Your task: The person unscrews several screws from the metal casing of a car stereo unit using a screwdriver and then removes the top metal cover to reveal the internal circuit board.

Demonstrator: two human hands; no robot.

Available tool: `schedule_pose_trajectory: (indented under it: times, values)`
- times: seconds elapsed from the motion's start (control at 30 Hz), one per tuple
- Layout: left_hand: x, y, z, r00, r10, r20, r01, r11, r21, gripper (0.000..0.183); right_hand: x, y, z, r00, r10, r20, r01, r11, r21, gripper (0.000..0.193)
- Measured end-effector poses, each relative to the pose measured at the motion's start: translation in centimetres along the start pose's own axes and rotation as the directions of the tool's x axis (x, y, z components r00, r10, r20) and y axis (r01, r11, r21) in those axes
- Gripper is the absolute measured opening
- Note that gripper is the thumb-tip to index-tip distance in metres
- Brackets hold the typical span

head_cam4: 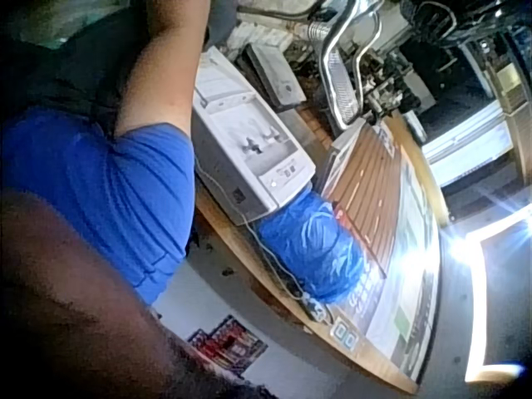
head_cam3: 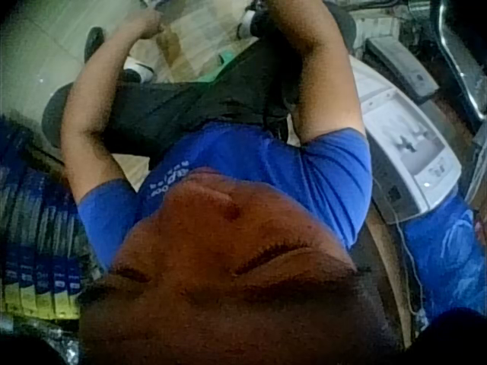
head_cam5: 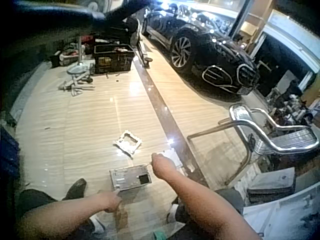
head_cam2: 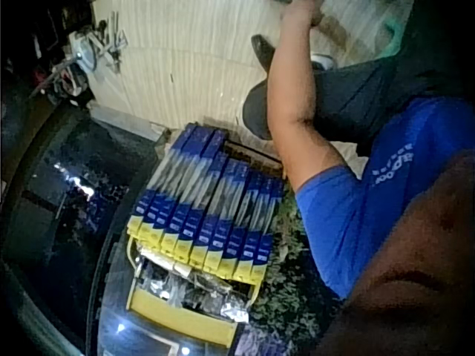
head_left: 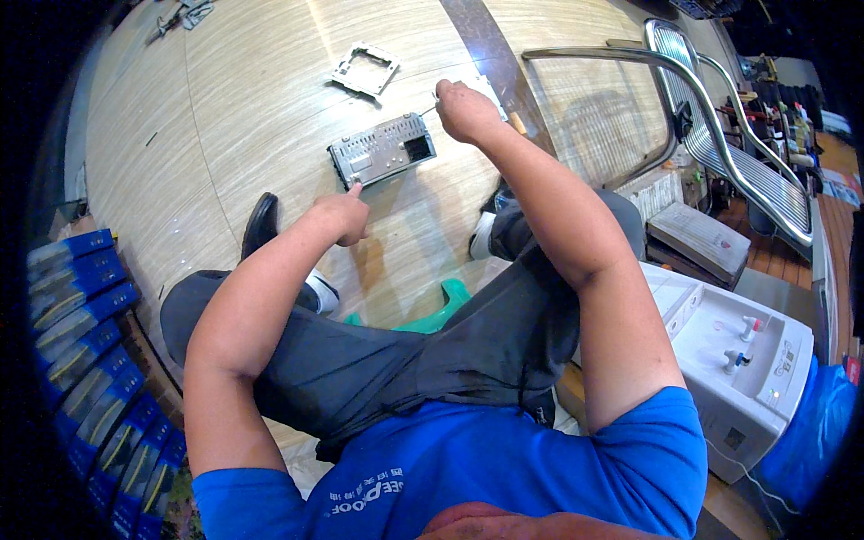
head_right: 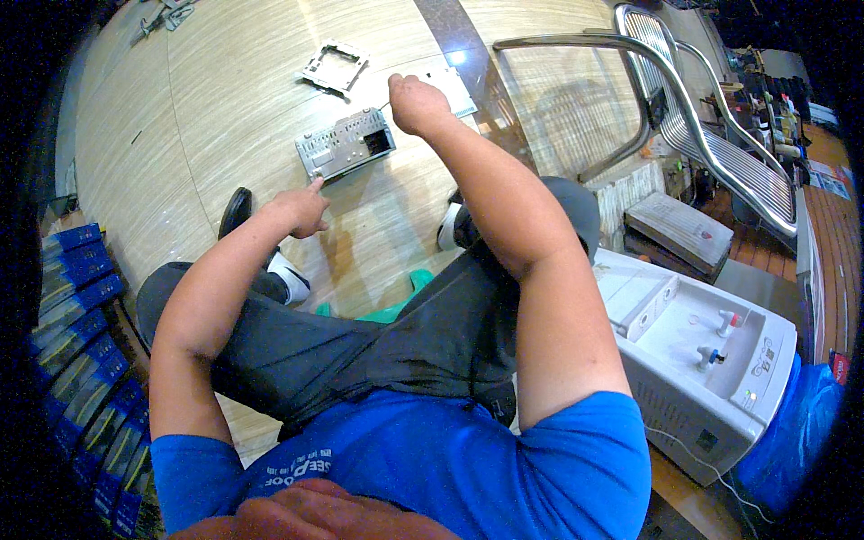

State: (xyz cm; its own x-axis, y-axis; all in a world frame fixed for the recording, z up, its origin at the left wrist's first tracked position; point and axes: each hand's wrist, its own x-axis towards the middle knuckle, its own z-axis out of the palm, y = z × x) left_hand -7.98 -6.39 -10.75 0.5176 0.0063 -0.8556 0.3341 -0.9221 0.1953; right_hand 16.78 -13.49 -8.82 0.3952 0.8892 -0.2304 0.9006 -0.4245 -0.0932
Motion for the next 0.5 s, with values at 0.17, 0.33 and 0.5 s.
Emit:
schedule_pose_trajectory:
  times: [0.17, 0.33, 0.5]
  values:
    - [0.22, -0.14, 0.35, 1.000, -0.001, -0.009, 0.001, 1.000, 0.008, 0.058, 0.04, -0.04, -0.04, 1.000, -0.020, 0.017, 0.020, 1.000, -0.020, 0.019]
    - [0.22, -0.33, 0.65, 1.000, 0.007, -0.026, -0.007, 1.000, 0.003, 0.056, 0.10, -0.13, -0.46, 0.996, -0.010, 0.094, 0.009, 1.000, 0.006, 0.022]
    - [0.25, -0.14, 0.53, 0.999, 0.001, -0.043, -0.001, 1.000, 0.000, 0.049, 0.19, 0.40, 0.44, 0.999, -0.041, -0.003, 0.041, 0.997, 0.063, 0.024]
